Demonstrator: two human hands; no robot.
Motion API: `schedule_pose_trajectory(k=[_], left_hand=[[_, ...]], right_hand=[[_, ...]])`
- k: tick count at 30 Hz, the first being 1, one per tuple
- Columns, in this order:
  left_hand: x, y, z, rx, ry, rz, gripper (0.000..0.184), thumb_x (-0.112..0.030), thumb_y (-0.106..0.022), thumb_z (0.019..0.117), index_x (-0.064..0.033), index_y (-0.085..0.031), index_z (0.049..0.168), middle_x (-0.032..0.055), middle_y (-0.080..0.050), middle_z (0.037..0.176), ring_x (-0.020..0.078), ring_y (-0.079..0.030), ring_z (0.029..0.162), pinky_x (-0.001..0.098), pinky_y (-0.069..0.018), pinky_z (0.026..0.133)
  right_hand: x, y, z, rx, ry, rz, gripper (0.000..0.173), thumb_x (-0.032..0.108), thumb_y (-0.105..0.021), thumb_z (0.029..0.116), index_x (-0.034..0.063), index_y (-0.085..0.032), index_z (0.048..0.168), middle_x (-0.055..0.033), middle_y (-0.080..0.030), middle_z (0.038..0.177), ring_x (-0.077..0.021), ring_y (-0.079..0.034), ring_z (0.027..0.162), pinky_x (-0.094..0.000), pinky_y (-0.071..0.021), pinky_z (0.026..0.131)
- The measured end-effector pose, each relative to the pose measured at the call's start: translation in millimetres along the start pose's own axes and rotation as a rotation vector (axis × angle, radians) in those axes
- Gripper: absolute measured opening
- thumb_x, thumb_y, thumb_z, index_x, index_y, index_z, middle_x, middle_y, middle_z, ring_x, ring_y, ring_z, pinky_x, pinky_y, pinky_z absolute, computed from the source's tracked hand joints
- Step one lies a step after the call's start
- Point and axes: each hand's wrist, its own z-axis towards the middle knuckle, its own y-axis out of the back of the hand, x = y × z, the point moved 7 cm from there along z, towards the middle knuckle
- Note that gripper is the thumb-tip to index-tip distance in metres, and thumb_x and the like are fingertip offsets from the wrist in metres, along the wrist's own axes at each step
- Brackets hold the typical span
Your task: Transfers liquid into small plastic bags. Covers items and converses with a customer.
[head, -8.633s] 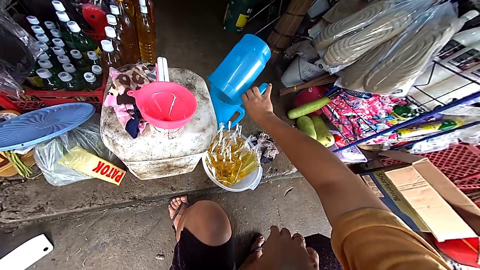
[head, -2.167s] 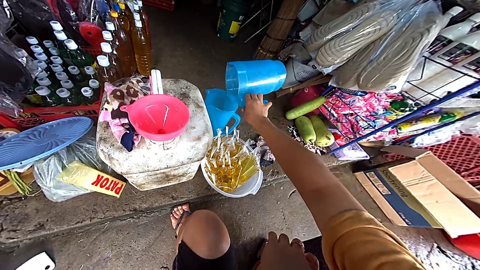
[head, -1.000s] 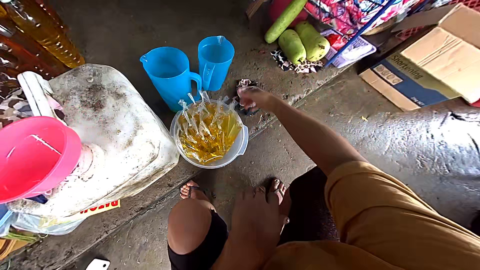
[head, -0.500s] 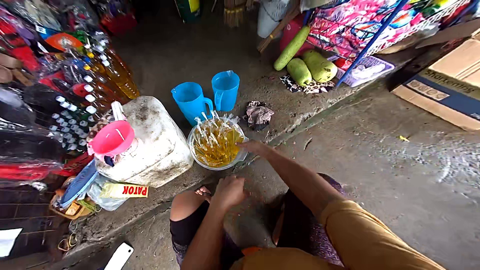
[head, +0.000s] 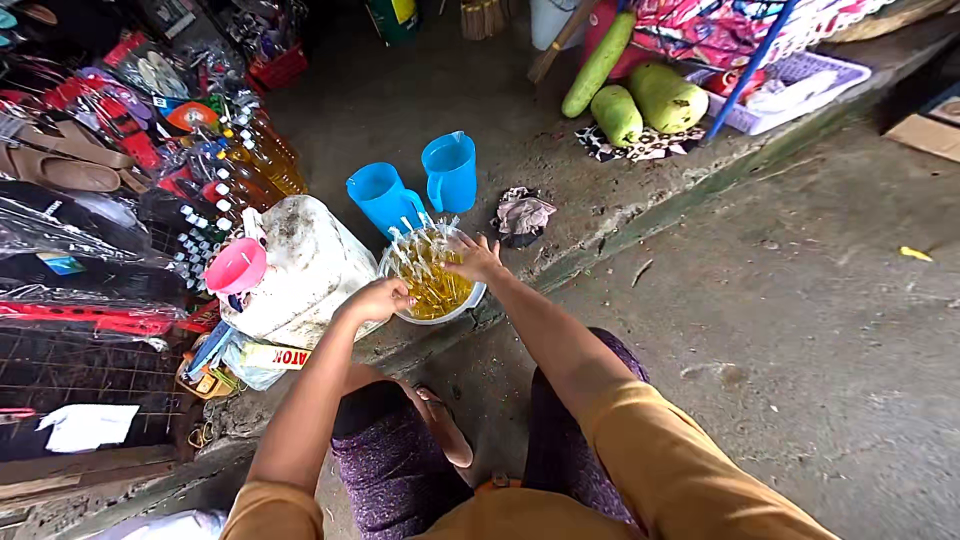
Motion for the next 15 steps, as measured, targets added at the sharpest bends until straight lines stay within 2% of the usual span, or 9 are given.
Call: schedule_pose_trajectory(k=[2,4,7,10,11,13,15], left_hand=[[13,20,49,-0.179,-0.019,0.049,0.048,-0.036,-0.062,0.1032,0.0011,-0.06,0.135,0.0265,-0.054,0.143,0.0404,-0.049,0.137,0.0576,-0.038,0.115],[22,30,95,-0.347,-0.05,0.018,0.057,-0.041,-0.066,0.0999,0.0002,-0.059,0.138,0.0271,-0.05,0.148,0.044,-0.043,0.142,0.0618,-0.0356,0.116],[22,38,145,-0.492,-0.029,0.032,0.067,-0.056,-0.06,0.0982,-0.012,-0.053,0.149,0.0163,-0.043,0.159,0.0416,-0.036,0.147,0.0691,-0.034,0.112],[13,38,185,-0.509,-0.053,0.002,0.068,-0.062,-0.055,0.0987,-0.027,-0.045,0.156,0.0062,-0.035,0.166,0.0375,-0.028,0.152,0.0716,-0.0237,0.115],[11,36,193,-0.494,-0.059,-0.025,0.067,-0.063,-0.053,0.099,-0.0303,-0.044,0.157,0.0053,-0.035,0.166,0.0371,-0.027,0.153,0.0736,-0.0202,0.116],[5,28,205,-0.439,-0.064,-0.056,0.065,-0.064,-0.05,0.1001,-0.0327,-0.044,0.156,0.0062,-0.039,0.163,0.0376,-0.027,0.153,0.0768,-0.0161,0.115],[3,17,213,-0.413,-0.042,-0.05,0.061,-0.063,-0.049,0.1014,-0.0328,-0.047,0.154,0.0045,-0.042,0.162,0.0366,-0.027,0.153,0.0764,-0.0181,0.115]], right_hand=[[4,-8,3,-0.002,0.019,-0.116,0.086,0.069,-0.06,0.0924,0.0248,-0.034,0.162,-0.0068,-0.023,0.171,-0.0407,-0.008,0.158,-0.0777,0.0019,0.117],[5,-13,0,0.003,0.031,-0.201,0.09,0.069,-0.058,0.0933,0.0202,-0.029,0.163,-0.0113,-0.021,0.171,-0.0389,-0.006,0.158,-0.076,0.0042,0.118],[10,-13,-2,0.037,0.022,-0.278,0.091,0.07,-0.052,0.0954,0.02,-0.022,0.165,-0.012,-0.016,0.172,-0.0372,-0.003,0.159,-0.0756,0.0058,0.118],[7,-12,-2,0.004,0.041,-0.314,0.092,0.071,-0.051,0.095,0.0201,-0.021,0.166,-0.0141,-0.019,0.171,-0.041,-0.006,0.158,-0.0762,0.0034,0.118],[8,-12,-2,-0.004,0.051,-0.33,0.092,0.071,-0.052,0.095,0.0197,-0.021,0.166,-0.0146,-0.019,0.171,-0.0419,-0.007,0.158,-0.0763,0.0021,0.118],[7,-12,-2,-0.021,0.064,-0.355,0.094,0.07,-0.053,0.0943,0.018,-0.021,0.166,-0.016,-0.019,0.17,-0.0441,-0.009,0.157,-0.077,0.0007,0.117],[8,-13,0,-0.045,0.088,-0.363,0.093,0.069,-0.054,0.0944,0.0156,-0.024,0.165,-0.0179,-0.021,0.169,-0.0467,-0.011,0.156,-0.0776,-0.0012,0.116]])
